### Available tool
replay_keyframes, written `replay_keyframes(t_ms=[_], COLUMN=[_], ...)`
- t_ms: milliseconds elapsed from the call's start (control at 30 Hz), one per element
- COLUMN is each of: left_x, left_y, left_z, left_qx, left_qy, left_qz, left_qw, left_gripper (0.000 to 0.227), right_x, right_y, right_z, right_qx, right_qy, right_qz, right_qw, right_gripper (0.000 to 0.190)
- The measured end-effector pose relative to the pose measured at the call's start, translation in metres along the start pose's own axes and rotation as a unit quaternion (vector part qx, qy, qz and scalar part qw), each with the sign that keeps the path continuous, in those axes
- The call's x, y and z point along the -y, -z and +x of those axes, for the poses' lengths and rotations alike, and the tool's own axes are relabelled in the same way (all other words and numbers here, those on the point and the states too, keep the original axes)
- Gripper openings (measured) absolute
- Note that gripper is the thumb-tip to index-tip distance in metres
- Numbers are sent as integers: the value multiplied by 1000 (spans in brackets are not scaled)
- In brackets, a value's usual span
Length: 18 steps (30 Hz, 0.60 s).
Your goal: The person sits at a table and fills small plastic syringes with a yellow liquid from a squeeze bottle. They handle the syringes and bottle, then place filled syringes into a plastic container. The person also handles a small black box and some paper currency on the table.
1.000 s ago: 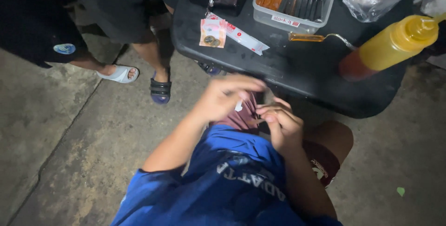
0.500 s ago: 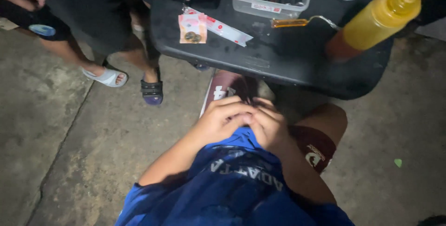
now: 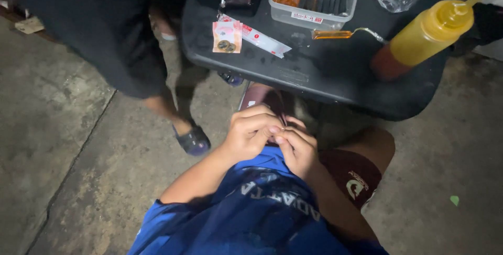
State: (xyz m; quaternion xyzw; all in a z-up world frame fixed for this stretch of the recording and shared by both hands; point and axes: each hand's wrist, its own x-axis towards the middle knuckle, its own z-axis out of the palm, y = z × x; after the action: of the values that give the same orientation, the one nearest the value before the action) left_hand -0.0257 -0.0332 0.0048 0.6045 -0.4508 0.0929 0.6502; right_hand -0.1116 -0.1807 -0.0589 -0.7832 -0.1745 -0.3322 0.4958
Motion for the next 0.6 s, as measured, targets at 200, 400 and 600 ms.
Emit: replay_keyframes(t_ms=[200, 400, 600], left_x=[-13, -9, 7], left_y=[1, -3, 64], left_z=[8, 1, 35], left_qx=[0, 105, 174], left_qy=[-7, -15, -15], left_qz=[3, 23, 166], left_qw=[1000, 994, 970], left_gripper=[23, 20, 13], right_x=[3, 5, 4], right_y=[2, 12, 13], right_z=[-5, -12, -10], right_qx=[6, 11, 6], right_qy=[-10, -80, -52], right_qz=[-18, 63, 64], right_qw=[1000, 995, 997], right_gripper=[15, 14, 24])
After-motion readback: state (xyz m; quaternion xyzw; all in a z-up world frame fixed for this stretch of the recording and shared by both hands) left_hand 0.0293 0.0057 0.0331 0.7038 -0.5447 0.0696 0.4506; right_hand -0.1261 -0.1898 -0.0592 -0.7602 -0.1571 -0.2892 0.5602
